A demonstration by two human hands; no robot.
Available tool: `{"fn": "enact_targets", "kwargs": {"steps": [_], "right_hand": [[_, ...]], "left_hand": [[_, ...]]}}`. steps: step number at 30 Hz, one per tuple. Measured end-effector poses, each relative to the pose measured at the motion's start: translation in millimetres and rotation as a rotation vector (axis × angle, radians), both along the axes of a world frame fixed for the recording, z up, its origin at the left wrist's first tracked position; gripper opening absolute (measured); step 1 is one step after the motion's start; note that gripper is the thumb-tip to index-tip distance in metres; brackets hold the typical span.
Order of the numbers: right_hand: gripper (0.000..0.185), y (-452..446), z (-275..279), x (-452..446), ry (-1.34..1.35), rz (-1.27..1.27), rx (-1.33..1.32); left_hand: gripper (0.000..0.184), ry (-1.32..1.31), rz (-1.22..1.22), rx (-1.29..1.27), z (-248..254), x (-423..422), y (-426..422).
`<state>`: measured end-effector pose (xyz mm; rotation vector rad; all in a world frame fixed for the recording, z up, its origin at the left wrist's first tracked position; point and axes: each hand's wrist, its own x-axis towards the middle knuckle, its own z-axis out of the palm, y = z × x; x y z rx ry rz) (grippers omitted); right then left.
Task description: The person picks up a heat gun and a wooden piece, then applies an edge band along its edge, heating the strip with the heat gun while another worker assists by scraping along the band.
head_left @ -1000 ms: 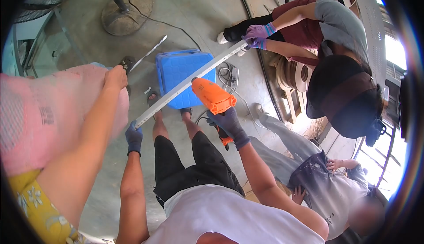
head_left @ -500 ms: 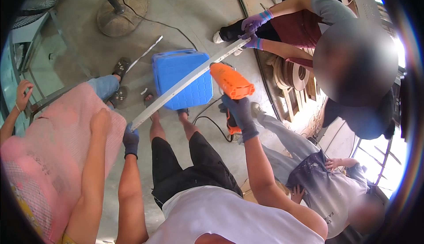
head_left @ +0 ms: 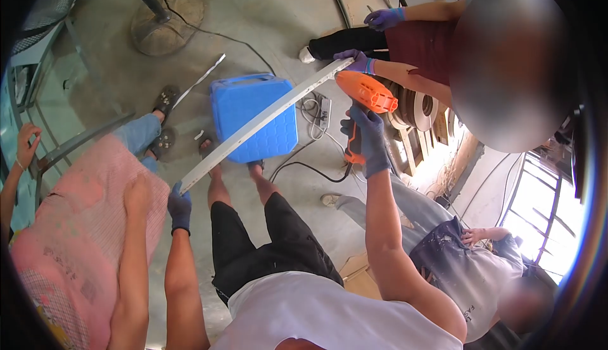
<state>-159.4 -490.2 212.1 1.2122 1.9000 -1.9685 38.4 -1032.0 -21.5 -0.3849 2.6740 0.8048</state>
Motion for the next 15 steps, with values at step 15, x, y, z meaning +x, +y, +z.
{"fn": "enact_targets", "kwargs": {"steps": [15], "right_hand": [[0.027, 34.6, -8.2, -21.4, 0.046, -0.032, -0.049]], "left_hand": [[0.034, 0.01, -0.013, 0.001, -0.8, 1.7, -2.7]]}}
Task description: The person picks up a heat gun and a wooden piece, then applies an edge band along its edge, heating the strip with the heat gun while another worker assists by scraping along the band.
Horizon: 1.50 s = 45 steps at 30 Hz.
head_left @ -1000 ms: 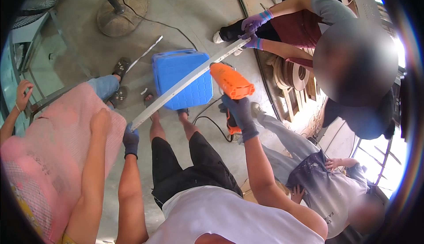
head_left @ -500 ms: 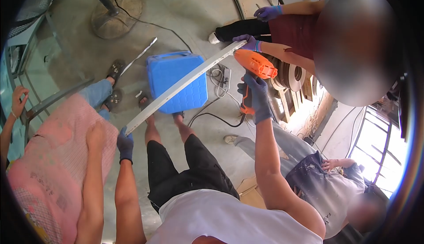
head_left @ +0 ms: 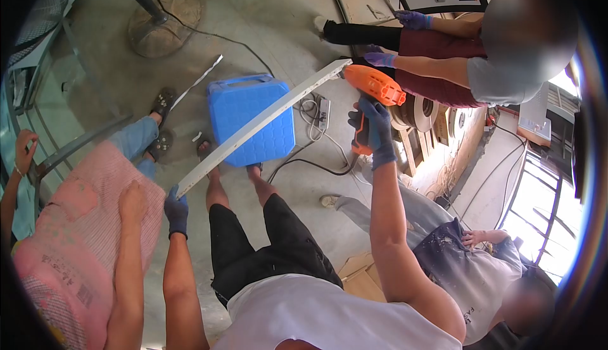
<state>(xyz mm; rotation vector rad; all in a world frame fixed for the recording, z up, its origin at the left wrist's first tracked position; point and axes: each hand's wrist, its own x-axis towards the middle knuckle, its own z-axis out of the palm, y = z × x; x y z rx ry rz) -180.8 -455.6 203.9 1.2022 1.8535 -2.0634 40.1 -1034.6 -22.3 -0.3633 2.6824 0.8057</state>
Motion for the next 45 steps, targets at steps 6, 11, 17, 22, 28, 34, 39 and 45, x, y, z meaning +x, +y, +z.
{"fn": "enact_targets", "kwargs": {"steps": [6, 11, 17, 22, 28, 34, 39, 45], "right_hand": [[0.034, 12.4, 1.0, -6.6, 0.018, 0.016, 0.009], [0.036, 24.9, 1.2, -15.1, 0.035, 0.021, 0.031], [0.031, 33.7, 3.1, -20.8, 0.041, 0.034, 0.045], [0.03, 30.1, 10.1, -21.3, 0.038, 0.051, 0.037], [0.032, 30.4, 10.8, -18.6, 0.033, 0.075, -0.002], [0.038, 25.8, 17.6, -12.5, -0.008, 0.115, -0.026], [0.038, 20.3, 20.9, -6.6, -0.05, 0.144, -0.024], [0.042, 12.8, 22.2, 2.4, -0.066, 0.156, -0.058]], "left_hand": [[0.034, 0.019, -0.015, -0.017, -4.0, 4.0, -2.1], [0.035, 0.03, 0.017, 0.018, -2.0, 3.4, -0.5], [0.035, 0.001, 0.027, 0.013, 0.3, 1.3, -0.4], [0.034, 0.027, 0.017, -0.016, -7.0, 6.1, -4.2], [0.034, 0.008, 0.033, -0.018, -1.1, 3.6, -1.7], [0.034, -0.011, 0.046, -0.01, 4.4, -0.2, 0.4], [0.033, 0.008, 0.037, -0.029, 2.7, 1.0, 0.0], [0.036, 0.035, 0.03, -0.016, -6.1, 4.2, -5.4]]}}
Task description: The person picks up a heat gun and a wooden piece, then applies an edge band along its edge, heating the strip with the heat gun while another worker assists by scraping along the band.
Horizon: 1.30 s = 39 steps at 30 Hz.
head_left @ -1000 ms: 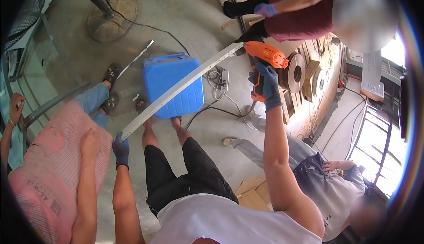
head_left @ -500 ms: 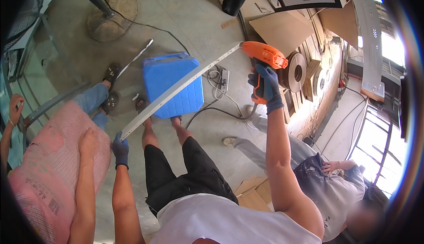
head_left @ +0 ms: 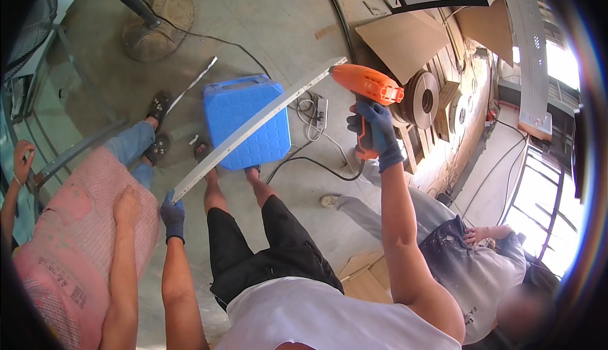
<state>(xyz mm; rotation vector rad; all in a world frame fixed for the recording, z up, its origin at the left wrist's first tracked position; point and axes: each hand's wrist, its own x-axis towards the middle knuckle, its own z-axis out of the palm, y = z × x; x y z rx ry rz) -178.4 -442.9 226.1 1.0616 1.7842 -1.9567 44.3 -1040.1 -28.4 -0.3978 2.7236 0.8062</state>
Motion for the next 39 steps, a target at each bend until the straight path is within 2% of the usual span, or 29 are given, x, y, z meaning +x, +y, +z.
{"fn": "enact_targets", "kwargs": {"steps": [6, 9, 12, 15, 23, 31, 33, 39], "right_hand": [[0.047, -9.4, 0.2, 9.1, 0.002, 0.03, 0.011], [0.049, -11.6, -4.2, 12.3, 0.005, 0.045, 0.026], [0.051, -13.4, -3.4, 10.2, 0.015, 0.038, 0.052], [0.052, -15.3, 2.8, 13.0, 0.003, 0.026, 0.074], [0.049, 10.4, -8.7, 11.2, 0.01, 0.02, 0.078], [0.045, 40.4, -8.1, -16.4, 0.032, 0.06, 0.05], [0.045, 46.8, -9.2, -21.8, 0.032, 0.08, 0.048], [0.044, 62.2, -19.4, -33.4, 0.017, 0.082, 0.062]], "left_hand": [[0.035, -0.037, 0.014, -0.057, 3.8, -1.6, 3.6], [0.036, -0.184, 0.016, -0.097, 12.8, -8.1, 4.6], [0.035, -0.069, -0.065, -0.121, 16.8, -11.2, 4.8], [0.036, -0.147, -0.09, -0.163, 16.6, -12.9, 3.2], [0.034, -0.118, -0.155, -0.106, 26.3, -14.4, 2.2], [0.033, -0.18, -0.098, -0.167, 7.2, -7.8, -2.0], [0.033, -0.193, -0.073, -0.104, 19.8, -14.5, 6.2], [0.035, -0.132, -0.053, -0.182, 35.0, -22.3, 21.7]]}}
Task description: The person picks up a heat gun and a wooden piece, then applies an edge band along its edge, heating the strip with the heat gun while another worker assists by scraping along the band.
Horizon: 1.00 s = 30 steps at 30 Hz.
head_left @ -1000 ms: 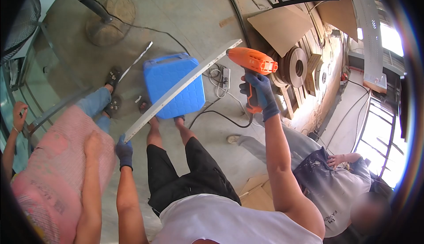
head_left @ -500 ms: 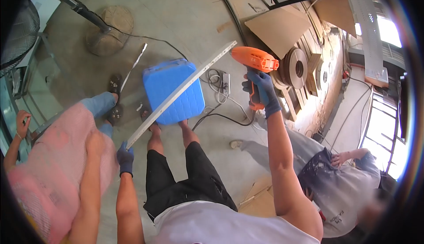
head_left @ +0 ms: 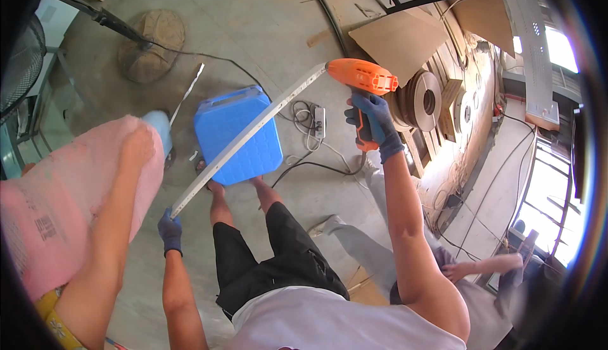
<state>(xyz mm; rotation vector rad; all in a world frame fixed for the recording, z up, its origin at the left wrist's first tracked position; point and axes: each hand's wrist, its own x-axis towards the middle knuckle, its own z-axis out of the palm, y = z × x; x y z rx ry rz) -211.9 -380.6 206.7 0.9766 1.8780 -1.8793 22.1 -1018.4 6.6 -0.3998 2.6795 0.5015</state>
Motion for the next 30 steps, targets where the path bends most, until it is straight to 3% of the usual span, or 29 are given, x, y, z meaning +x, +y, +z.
{"fn": "enact_targets", "kwargs": {"steps": [30], "right_hand": [[0.038, -26.3, 25.4, 17.9, -0.038, 0.117, -0.033]], "left_hand": [[0.036, -0.001, 0.003, 0.011, 17.8, -7.1, 9.3]]}}
